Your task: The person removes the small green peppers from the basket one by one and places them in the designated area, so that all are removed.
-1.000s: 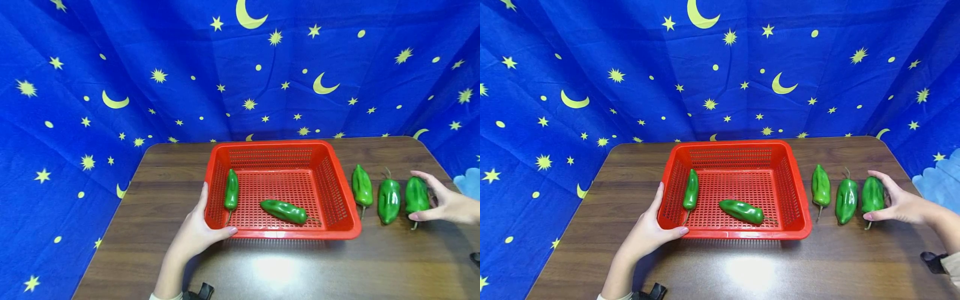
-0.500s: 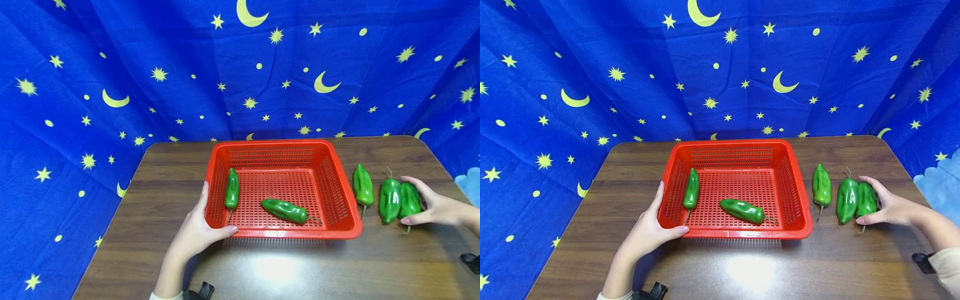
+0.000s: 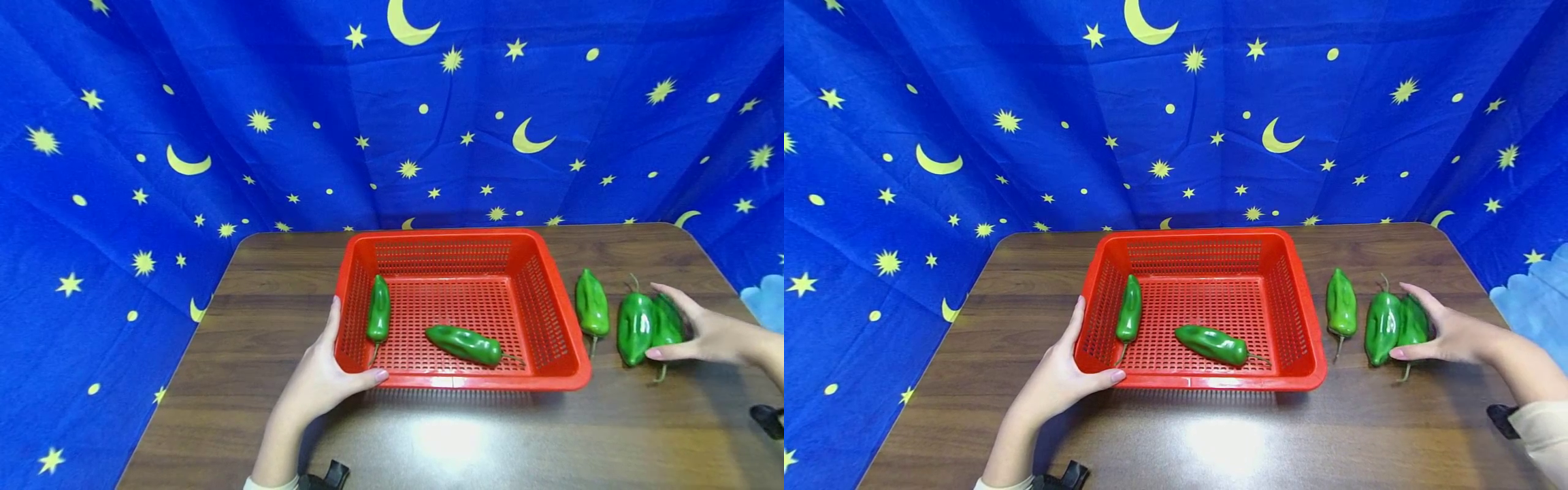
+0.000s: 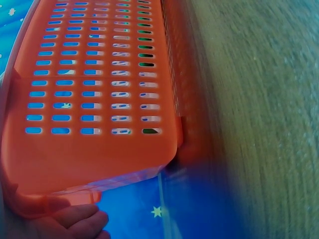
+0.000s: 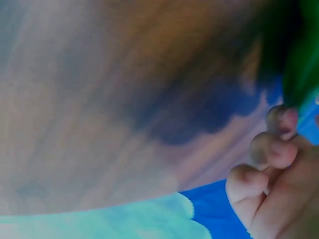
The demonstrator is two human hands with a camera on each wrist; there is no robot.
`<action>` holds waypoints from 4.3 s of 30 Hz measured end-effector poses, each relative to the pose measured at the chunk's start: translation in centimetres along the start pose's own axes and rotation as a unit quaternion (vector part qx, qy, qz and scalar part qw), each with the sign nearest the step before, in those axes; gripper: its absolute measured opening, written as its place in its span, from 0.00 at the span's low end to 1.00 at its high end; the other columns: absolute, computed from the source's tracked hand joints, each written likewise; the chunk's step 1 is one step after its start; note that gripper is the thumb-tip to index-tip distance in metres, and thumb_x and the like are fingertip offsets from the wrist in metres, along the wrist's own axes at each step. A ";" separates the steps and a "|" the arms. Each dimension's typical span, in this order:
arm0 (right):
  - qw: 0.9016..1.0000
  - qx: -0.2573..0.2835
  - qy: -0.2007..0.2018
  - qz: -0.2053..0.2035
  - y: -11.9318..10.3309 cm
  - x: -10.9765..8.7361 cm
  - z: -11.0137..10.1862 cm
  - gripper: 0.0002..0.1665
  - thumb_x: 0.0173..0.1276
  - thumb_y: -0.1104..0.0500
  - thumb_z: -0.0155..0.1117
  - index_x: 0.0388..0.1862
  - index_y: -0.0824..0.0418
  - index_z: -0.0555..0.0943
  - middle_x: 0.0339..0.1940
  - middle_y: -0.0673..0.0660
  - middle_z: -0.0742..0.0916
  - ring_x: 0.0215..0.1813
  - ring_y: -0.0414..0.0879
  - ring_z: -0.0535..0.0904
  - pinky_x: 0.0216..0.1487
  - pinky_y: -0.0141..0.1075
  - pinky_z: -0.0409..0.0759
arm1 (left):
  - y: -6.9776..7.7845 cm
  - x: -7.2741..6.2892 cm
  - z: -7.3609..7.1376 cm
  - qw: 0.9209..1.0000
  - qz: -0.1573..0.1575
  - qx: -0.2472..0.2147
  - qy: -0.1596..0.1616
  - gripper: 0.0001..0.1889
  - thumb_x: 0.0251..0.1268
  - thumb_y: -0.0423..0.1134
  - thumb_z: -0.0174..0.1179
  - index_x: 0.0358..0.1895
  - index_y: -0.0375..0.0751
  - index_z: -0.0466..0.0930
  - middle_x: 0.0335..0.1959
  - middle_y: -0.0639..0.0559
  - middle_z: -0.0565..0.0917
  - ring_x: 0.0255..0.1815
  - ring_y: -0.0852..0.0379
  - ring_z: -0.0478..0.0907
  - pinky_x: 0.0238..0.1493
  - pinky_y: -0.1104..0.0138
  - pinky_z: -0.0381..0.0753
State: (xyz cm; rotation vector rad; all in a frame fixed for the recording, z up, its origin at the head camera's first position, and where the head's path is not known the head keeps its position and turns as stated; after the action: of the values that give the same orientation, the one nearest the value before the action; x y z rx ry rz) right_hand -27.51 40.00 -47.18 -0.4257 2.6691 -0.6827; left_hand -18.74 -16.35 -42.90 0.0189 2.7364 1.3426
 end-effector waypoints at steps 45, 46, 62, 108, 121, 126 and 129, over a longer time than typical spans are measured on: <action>0.978 0.015 0.071 -0.193 -30.9 12.2 -3.9 0.62 0.54 0.42 0.79 0.79 0.40 0.48 0.37 0.53 0.79 0.22 0.44 0.69 0.25 0.37 0.70 | 0.0 -0.1 0.1 1.000 0.004 -0.007 0.003 0.73 0.34 0.69 0.76 0.79 0.69 0.28 0.76 0.48 0.65 0.67 0.51 0.74 0.68 0.49 0.72; 0.978 0.018 0.067 -0.197 -31.4 12.6 -3.5 0.63 0.54 0.42 0.79 0.79 0.40 0.48 0.38 0.53 0.79 0.22 0.44 0.69 0.25 0.38 0.70 | 0.0 -0.1 0.1 1.000 0.004 -0.007 0.003 0.72 0.35 0.69 0.76 0.79 0.69 0.28 0.76 0.48 0.65 0.67 0.51 0.74 0.68 0.49 0.72; 0.982 -0.027 -0.042 -0.184 -37.0 16.5 6.3 0.68 0.52 0.27 0.71 0.81 0.39 0.41 0.52 0.55 0.84 0.43 0.47 0.82 0.46 0.43 0.79 | 0.1 0.0 0.1 1.000 0.005 -0.016 0.001 0.71 0.40 0.60 0.79 0.80 0.65 0.29 0.74 0.48 0.67 0.65 0.50 0.77 0.65 0.49 0.76; 0.971 -0.056 -0.124 -0.194 -39.3 18.9 14.1 0.73 0.50 0.43 0.81 0.82 0.60 0.43 0.62 0.61 0.77 0.55 0.47 0.75 0.63 0.41 0.74 | 0.4 0.2 0.1 1.000 0.023 -0.019 0.004 0.71 0.40 0.60 0.79 0.79 0.70 0.27 0.72 0.50 0.70 0.62 0.52 0.78 0.62 0.52 0.78; 0.970 -0.022 -0.090 -0.226 -38.9 17.4 9.3 0.75 0.48 0.43 0.81 0.82 0.58 0.42 0.62 0.58 0.75 0.56 0.47 0.75 0.65 0.43 0.73 | 0.1 0.2 0.2 1.000 0.007 -0.021 0.001 0.71 0.40 0.60 0.79 0.79 0.67 0.28 0.71 0.50 0.71 0.61 0.52 0.78 0.60 0.52 0.80; 0.967 0.003 -0.076 -0.244 -38.7 15.7 6.6 0.74 0.48 0.45 0.81 0.83 0.55 0.42 0.65 0.57 0.74 0.56 0.47 0.75 0.65 0.44 0.74 | 0.2 0.1 0.1 1.000 0.001 -0.024 -0.001 0.71 0.39 0.61 0.79 0.79 0.68 0.29 0.71 0.50 0.70 0.62 0.52 0.78 0.61 0.52 0.79; 0.966 0.023 -0.064 -0.248 -38.1 14.7 4.9 0.73 0.48 0.45 0.82 0.83 0.53 0.43 0.67 0.57 0.73 0.57 0.47 0.76 0.67 0.45 0.73 | 0.1 0.1 0.1 1.000 0.001 -0.024 0.000 0.71 0.39 0.62 0.79 0.79 0.68 0.29 0.72 0.50 0.70 0.62 0.51 0.77 0.61 0.52 0.79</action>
State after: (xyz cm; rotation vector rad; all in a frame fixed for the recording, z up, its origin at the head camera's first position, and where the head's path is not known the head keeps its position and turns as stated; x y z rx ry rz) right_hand -31.09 0.70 -35.66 -1.1073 2.4274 -0.8195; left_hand -18.81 -16.18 -42.86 0.0182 2.7033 1.4072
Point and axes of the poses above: each hand's wrist, its own x-axis towards the middle knuckle, its own z-axis out of the palm, y = z × x, the point moved 9 cm from there along x, towards the middle knuckle
